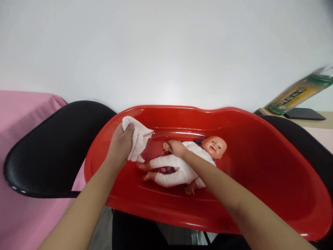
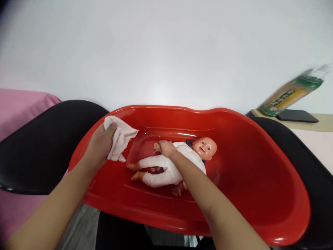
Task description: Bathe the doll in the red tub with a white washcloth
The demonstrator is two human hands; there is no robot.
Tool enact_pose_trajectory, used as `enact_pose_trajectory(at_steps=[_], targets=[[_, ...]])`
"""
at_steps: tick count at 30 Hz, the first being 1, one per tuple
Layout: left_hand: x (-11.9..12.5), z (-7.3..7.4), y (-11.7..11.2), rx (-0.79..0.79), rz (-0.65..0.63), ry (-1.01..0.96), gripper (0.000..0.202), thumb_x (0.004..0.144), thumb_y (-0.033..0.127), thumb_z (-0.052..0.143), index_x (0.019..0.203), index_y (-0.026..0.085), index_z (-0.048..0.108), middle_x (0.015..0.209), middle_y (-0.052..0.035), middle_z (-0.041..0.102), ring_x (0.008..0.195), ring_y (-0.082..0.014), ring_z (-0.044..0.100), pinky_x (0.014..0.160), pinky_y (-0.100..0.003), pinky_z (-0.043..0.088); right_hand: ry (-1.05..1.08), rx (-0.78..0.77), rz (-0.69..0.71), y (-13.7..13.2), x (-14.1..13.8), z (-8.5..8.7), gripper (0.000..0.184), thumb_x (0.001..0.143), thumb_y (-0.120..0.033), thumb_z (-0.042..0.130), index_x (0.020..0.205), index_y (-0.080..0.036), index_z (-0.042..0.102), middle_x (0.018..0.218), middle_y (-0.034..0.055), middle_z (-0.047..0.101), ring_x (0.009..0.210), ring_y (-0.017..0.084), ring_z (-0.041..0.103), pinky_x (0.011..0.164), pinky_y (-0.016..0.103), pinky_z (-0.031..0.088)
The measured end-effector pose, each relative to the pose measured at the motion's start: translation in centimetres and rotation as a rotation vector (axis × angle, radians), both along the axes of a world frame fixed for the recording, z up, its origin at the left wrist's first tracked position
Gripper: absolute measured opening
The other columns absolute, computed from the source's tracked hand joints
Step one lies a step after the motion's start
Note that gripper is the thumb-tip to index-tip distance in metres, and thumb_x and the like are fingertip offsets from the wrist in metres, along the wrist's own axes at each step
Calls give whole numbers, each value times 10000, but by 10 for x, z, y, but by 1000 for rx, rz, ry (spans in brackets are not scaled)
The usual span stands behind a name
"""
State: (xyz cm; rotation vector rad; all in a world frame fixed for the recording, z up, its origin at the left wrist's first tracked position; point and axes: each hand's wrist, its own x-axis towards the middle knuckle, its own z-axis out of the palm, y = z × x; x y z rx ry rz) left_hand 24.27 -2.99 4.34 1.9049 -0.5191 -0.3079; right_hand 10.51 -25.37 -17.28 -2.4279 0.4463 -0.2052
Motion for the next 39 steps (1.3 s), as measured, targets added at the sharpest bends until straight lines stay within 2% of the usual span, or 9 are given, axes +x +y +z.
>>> enact_pose_trajectory(at_steps=[4, 7, 10, 14, 19, 27, 34, 36, 39], targets=[[5, 8, 64, 307, 85, -278, 367, 1004, 563, 548, 819, 246, 539, 745, 11, 599, 685, -203, 564, 618, -328, 395, 85, -73, -13, 0, 7, -6, 157, 906, -229, 748, 1018, -128, 703, 1086, 158, 740, 900, 191, 586, 828, 318, 385], [6, -4, 97, 341, 134, -313, 356, 1000, 541, 549, 792, 258, 495, 680, 19, 555, 635, -210, 532, 587, -333, 362, 119, -113, -24, 0, 13, -9, 166, 924, -242, 729, 1041, -125, 711, 1134, 192, 727, 950, 214, 593, 858, 336, 393], [6, -19, 114, 297, 178, -337, 339, 1004, 533, 548, 805, 260, 524, 702, 11, 568, 646, -214, 535, 602, -343, 372, 198, -141, -23, 0, 18, -13, 208, 947, -286, 697, 1102, -149, 714, 1232, 180, 697, 1086, 246, 599, 952, 346, 411], [5, -27, 118, 224, 237, -340, 330, 1001, 523, 564, 819, 249, 545, 739, 4, 580, 688, -215, 552, 615, -340, 378, 262, -157, -29, 0, 24, -16, 247, 962, -333, 668, 1136, -163, 707, 1289, 157, 663, 1216, 265, 576, 1035, 353, 412], [10, -27, 121, 62, 314, -197, 311, 1004, 491, 586, 834, 231, 577, 788, 14, 614, 735, -193, 583, 637, -312, 410, 288, -181, -43, 0, 27, -20, 274, 968, -353, 660, 1153, -155, 702, 1321, 173, 642, 1228, 278, 571, 1045, 366, 416], [22, -41, 126, -118, 365, -69, 327, 997, 537, 599, 994, 219, 674, 905, -16, 694, 825, -205, 640, 677, -283, 469, 296, -217, -110, 2, 34, -19, 376, 993, -360, 637, 1283, -124, 675, 1363, 187, 629, 1258, 282, 571, 1068, 349, 411], [22, -39, 127, -228, 450, 25, 309, 969, 493, 633, 898, 194, 661, 797, 7, 664, 719, -164, 596, 621, -264, 431, 278, -268, -145, 12, 38, 7, 457, 990, -339, 632, 1403, -144, 616, 1473, 203, 560, 1375, 351, 488, 1087, 456, 411], [22, -39, 127, -232, 445, 13, 309, 970, 491, 633, 893, 193, 659, 792, 10, 657, 712, -158, 587, 629, -262, 435, 242, -282, -84, 24, 29, 19, 493, 983, -357, 651, 1431, -158, 597, 1504, 186, 537, 1388, 336, 468, 1127, 461, 392], [22, -40, 127, -231, 443, 2, 304, 967, 490, 636, 902, 193, 658, 793, 9, 655, 706, -159, 588, 621, -262, 436, 136, -252, 127, 51, 8, 36, 503, 1014, -436, 614, 1455, -197, 585, 1515, 133, 542, 1358, 273, 499, 1166, 401, 382]])
